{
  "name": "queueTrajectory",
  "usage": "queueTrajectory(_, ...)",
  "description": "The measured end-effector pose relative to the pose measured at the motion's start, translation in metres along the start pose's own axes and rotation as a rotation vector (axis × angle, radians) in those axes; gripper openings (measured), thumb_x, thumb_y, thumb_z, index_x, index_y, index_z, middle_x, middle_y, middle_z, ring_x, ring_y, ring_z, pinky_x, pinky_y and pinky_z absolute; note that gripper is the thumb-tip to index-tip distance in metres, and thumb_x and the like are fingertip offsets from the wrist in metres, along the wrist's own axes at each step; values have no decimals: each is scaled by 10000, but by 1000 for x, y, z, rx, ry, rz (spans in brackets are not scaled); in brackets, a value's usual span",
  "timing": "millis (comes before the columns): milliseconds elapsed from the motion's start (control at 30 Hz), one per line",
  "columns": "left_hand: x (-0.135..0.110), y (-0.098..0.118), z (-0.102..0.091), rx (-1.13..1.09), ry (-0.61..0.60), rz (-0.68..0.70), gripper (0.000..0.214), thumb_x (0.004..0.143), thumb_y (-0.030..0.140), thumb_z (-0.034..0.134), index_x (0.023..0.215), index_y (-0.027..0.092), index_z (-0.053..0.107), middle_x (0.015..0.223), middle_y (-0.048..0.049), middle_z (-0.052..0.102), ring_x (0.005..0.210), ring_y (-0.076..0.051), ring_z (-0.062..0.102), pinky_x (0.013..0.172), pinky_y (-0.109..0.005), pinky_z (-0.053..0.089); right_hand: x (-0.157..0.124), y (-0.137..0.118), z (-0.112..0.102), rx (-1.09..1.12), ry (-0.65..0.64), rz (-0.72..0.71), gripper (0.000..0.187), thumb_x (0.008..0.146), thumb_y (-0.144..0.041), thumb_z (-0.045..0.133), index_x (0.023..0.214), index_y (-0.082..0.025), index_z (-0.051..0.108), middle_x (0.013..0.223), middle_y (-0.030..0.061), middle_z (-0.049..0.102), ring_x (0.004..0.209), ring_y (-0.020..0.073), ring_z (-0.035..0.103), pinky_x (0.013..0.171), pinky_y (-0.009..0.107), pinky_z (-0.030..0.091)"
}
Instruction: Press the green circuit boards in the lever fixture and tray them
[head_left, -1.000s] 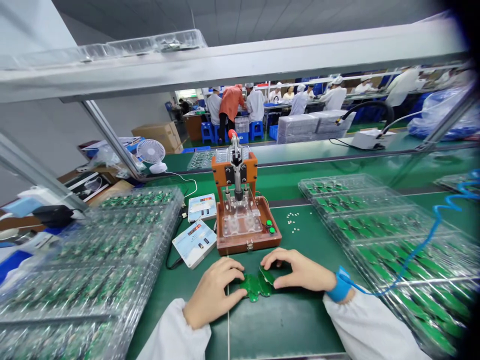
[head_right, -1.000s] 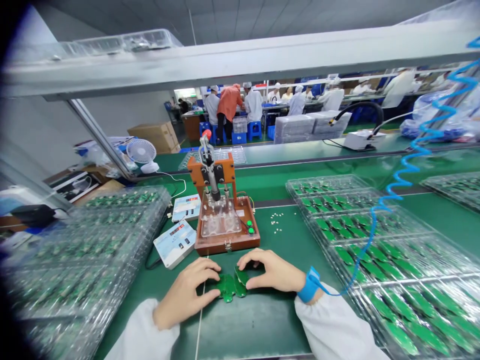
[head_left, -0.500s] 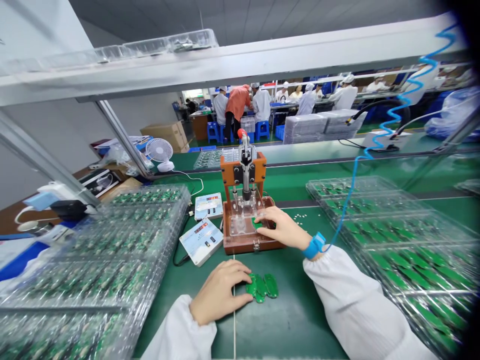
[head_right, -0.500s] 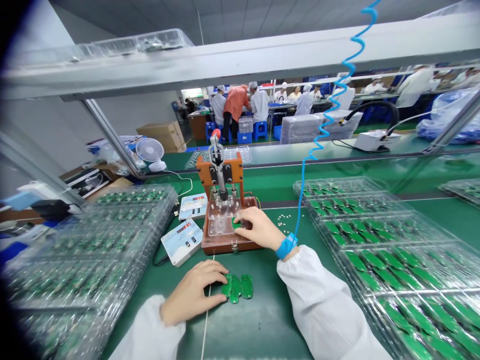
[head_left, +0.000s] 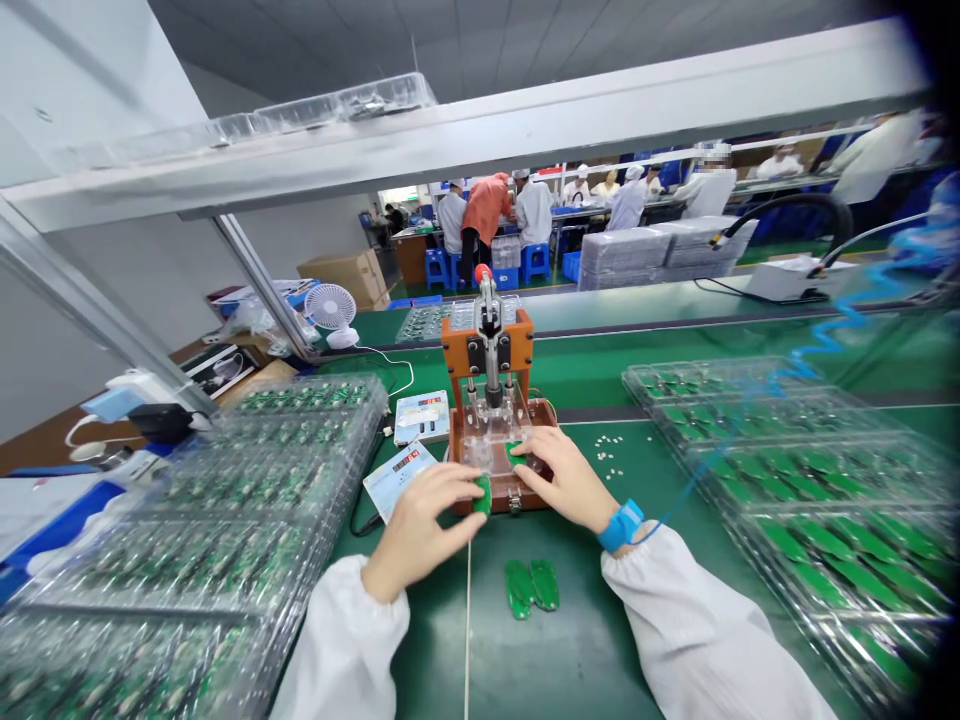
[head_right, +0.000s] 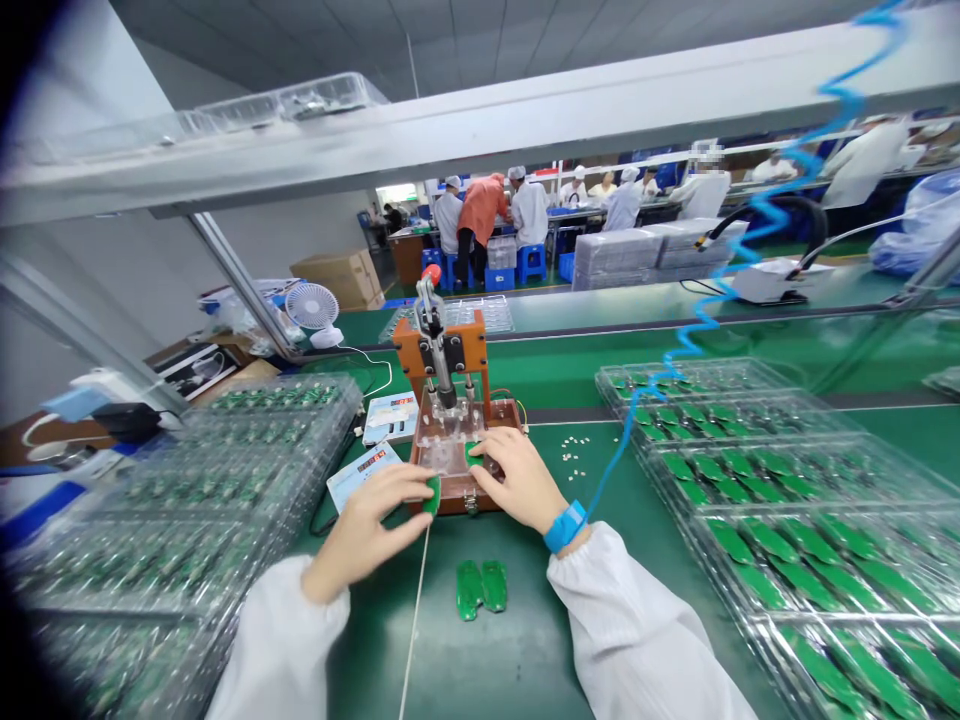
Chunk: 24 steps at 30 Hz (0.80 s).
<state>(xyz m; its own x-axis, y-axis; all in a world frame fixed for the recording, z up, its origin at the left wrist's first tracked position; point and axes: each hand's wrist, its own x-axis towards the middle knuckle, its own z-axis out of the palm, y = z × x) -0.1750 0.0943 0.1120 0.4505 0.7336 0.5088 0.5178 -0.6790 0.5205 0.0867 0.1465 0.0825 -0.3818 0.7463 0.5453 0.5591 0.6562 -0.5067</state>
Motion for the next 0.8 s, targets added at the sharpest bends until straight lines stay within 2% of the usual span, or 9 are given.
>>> queueTrajectory(100, 29, -17, -6, 122, 18, 0, 127, 909, 226, 732, 1036, 229, 741, 1207, -74, 730, 1147, -284, 656, 1023, -494, 523, 0, -1, -1, -5, 6, -14, 125, 989, -277, 607, 1071, -214, 677, 1193, 114, 702, 1196, 291, 598, 1044, 514, 501)
queueTrajectory(233, 53, -31, -2, 165, -46, 16, 134, 869, 218, 762, 1003, 221, 751, 1169, -66, 744, 1131, -282, 667, 1023, -474, 533, -1, -1, 0, -11, 14, -27, 122, 991, -266, 604, 1080, -221, 676, 1219, 107, 707, 1214, 289, 601, 1063, 519, 499)
queueTrajectory(800, 46, -42, 19, 56, 38, -11, 81, 905, 231, 686, 978, 210, 714, 1201, -89, 712, 1265, -310, 590, 1098, -541, 469, -1, -2, 2, -25, 6, -26, 123, 995, -261, 589, 1083, -225, 667, 1252, 105, 702, 1240, 298, 586, 1076, 538, 504)
